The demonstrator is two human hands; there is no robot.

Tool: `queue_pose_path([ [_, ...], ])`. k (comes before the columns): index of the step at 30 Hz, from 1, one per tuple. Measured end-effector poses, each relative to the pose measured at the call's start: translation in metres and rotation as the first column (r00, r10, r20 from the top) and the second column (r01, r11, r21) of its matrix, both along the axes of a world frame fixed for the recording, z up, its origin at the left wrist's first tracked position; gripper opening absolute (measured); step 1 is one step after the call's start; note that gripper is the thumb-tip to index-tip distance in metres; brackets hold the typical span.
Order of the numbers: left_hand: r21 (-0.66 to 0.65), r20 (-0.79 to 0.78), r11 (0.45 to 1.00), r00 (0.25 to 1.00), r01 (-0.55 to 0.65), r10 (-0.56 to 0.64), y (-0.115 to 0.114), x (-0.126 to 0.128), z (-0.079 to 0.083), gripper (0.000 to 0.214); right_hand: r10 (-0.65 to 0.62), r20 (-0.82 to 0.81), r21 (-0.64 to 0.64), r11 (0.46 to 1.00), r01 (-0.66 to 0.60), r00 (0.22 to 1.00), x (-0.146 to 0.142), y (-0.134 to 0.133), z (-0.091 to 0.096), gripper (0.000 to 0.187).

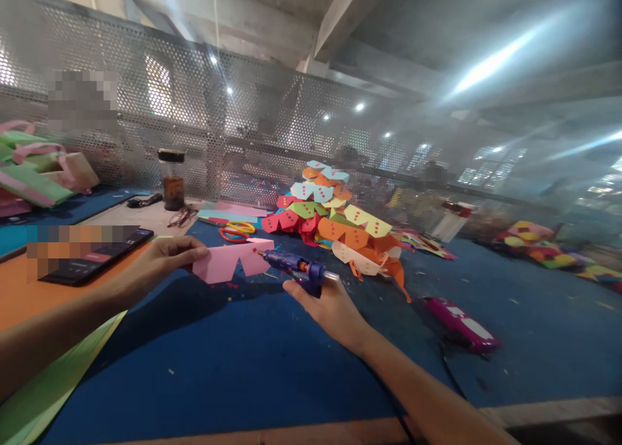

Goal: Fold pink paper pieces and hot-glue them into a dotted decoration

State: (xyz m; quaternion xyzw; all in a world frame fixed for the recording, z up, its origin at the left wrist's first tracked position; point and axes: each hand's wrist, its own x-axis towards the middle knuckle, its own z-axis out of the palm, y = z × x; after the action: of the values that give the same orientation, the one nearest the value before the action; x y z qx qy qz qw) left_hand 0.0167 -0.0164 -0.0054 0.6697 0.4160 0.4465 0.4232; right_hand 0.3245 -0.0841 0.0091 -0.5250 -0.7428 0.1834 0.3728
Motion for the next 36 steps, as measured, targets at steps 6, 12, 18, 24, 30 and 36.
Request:
queue_pose_path([
  [6, 0.030, -0.024, 1.000, 1.000, -0.002, 0.003, 0.0000, 0.0000, 0.0006, 0.031, 0.002, -0.010, 0.005, 1.000, -0.002, 1.000, -0.0002, 0.0002, 0.0010, 0.035],
  [12, 0.017, -0.025, 1.000, 1.000, 0.002, -0.001, 0.0008, -0.0009, 0.0000, 0.031, 0.012, 0.009, 0.014, 1.000, -0.012, 1.000, 0.0003, 0.0006, 0.0000, 0.036],
  [18, 0.014, -0.040, 1.000, 0.999, 0.013, -0.012, 0.0000, -0.0012, 0.0004, 0.033, 0.012, 0.012, 0.008, 1.000, -0.012, 1.000, -0.0005, -0.0008, 0.0013, 0.037],
  [24, 0.008, -0.025, 1.000, 0.999, 0.023, -0.023, 0.0014, -0.0025, -0.0012, 0.032, 0.006, 0.004, 0.002, 1.000, -0.006, 1.000, -0.0013, -0.0008, 0.0005, 0.039],
  [30, -0.026, 0.014, 0.999, 0.999, 0.045, -0.044, 0.0010, -0.0025, -0.0024, 0.034, -0.006, 0.008, 0.004, 1.000, 0.006, 1.000, -0.0015, 0.0004, -0.0046, 0.040],
  [36, -0.059, 0.023, 0.996, 0.998, 0.061, -0.060, 0.0005, -0.0026, -0.0036, 0.033, -0.008, 0.013, 0.018, 1.000, 0.008, 1.000, -0.0006, 0.0021, -0.0054, 0.039],
])
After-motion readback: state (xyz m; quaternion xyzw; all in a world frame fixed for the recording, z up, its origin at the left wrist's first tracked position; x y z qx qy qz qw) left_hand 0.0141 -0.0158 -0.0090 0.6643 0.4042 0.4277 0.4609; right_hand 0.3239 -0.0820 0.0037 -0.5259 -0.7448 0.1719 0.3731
